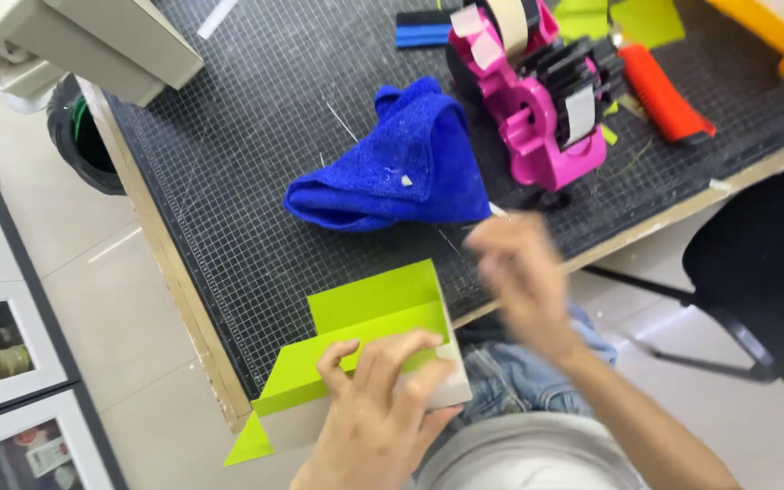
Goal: Assembling cardboard boxes by folding, applying glue with a brush, and trimming with scissors.
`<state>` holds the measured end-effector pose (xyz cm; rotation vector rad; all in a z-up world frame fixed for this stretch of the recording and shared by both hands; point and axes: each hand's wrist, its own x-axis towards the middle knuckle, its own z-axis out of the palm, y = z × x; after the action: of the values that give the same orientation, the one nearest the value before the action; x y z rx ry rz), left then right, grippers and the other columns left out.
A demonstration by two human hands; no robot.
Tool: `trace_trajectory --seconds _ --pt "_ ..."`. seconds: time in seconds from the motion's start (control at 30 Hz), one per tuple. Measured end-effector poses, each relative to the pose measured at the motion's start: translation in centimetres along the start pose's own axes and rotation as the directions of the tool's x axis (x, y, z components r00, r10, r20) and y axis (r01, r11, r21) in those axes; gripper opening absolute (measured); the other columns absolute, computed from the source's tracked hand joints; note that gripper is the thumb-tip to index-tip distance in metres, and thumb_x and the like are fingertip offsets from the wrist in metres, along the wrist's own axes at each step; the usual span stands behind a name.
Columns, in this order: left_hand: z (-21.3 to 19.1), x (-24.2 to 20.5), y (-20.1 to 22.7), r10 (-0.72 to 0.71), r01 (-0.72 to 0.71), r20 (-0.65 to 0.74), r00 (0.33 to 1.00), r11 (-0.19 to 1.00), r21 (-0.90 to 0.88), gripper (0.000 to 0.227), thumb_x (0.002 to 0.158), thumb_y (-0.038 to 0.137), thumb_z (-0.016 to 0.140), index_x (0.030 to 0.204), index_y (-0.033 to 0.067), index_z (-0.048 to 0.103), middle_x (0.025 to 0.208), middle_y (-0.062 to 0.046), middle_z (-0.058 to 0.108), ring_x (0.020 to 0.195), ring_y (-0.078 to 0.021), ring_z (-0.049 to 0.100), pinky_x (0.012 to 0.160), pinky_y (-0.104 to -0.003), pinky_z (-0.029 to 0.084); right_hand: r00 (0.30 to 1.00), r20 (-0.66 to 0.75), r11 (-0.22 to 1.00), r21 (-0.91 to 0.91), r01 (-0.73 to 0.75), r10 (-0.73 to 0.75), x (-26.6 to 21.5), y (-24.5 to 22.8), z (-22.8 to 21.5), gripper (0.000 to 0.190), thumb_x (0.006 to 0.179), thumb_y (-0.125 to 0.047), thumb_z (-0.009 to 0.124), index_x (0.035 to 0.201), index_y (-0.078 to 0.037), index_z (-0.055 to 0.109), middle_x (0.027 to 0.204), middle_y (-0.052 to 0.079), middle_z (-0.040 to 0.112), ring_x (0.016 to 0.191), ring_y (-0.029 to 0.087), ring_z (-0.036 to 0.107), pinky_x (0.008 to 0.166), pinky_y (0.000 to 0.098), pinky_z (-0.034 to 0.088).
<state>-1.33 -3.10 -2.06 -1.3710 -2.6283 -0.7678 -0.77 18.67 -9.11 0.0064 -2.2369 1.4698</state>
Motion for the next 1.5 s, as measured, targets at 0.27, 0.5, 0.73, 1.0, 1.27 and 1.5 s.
trace_trajectory --seconds 0.27,0.5,0.73,1.0,1.27,1.5 --pt "1.5 0.6 2.2 -0.192 0.263 -0.34 0.92 0.949 0.174 0.021 0.101 0.039 0.053 0.102 0.0199 0.062 0.125 0.002 0.069 0.116 -0.0146 0.068 0.104 -0.043 0.024 0.986 0.005 0.63 -0.769 0.109 -0.164 14.5 6.4 -4.3 0.016 0.097 -0.008 0.079 0.112 -0.008 0.073 0.121 0.015 0.048 0.108 0.039 0.042 0.083 0.0559 0.035" --pt "2.4 1.2 2.1 -0.223 0.324 -0.43 0.875 0.929 0.178 0.025 0.106 0.035 0.044 0.099 0.0215 0.064 0.126 0.004 0.071 0.121 -0.0154 0.067 0.11 -0.044 0.018 0.955 0.276 0.801 -0.544 0.251 -0.111 19.7 8.9 -5.4 0.02 0.099 -0.005 0.074 0.115 -0.017 0.075 0.112 0.009 0.053 0.106 0.032 0.048 0.09 0.0539 0.027" --pt "2.0 1.6 2.0 -0.251 0.336 -0.409 0.878 0.93 0.15 0.025 0.106 0.036 0.044 0.1 0.0214 0.064 0.127 0.002 0.071 0.121 -0.0154 0.067 0.11 -0.045 0.017 0.897 0.41 0.768 -0.516 0.379 -0.167 20.8 10.3 -6.3 0.013 0.091 -0.001 0.083 0.091 -0.007 0.071 0.117 0.008 0.055 0.119 0.033 0.045 0.083 0.0495 0.022" --pt "1.1 1.4 1.8 -0.253 0.291 -0.372 0.893 0.955 0.05 0.014 0.103 0.029 0.06 0.102 0.0178 0.067 0.128 -0.009 0.07 0.121 -0.0241 0.07 0.111 -0.05 0.016 0.935 0.352 0.999 0.039 0.017 -0.03 8.9 -3.3 -4.5 0.014 0.111 0.005 0.048 0.098 -0.001 0.051 0.098 0.012 0.061 0.09 0.02 0.065 0.086 0.0298 0.058" --pt "0.6 1.8 -0.4 0.051 0.011 -0.438 0.898 0.991 0.136 0.011 0.1 0.009 0.064 0.094 0.0129 0.073 0.11 -0.008 0.076 0.103 -0.0201 0.078 0.097 -0.034 0.044 0.818 0.44 0.842 0.212 -0.496 0.371 0.2 -6.5 -3.4 0.022 0.086 0.001 0.066 0.107 -0.003 0.06 0.088 0.01 0.068 0.084 0.016 0.069 0.075 0.0247 0.059" --pt "0.7 1.6 -0.7 0.121 -0.038 -0.458 0.881 0.982 0.185 0.003 0.101 0.016 0.063 0.1 0.018 0.064 0.106 -0.009 0.078 0.098 -0.0201 0.081 0.092 -0.031 0.054 0.738 0.428 0.715 0.253 -0.651 0.521 1.4 -8.1 -3.0 0.071 0.078 0.005 0.068 0.14 -0.012 0.039 0.077 0.019 0.068 0.089 0.021 0.072 0.085 0.0323 0.063"
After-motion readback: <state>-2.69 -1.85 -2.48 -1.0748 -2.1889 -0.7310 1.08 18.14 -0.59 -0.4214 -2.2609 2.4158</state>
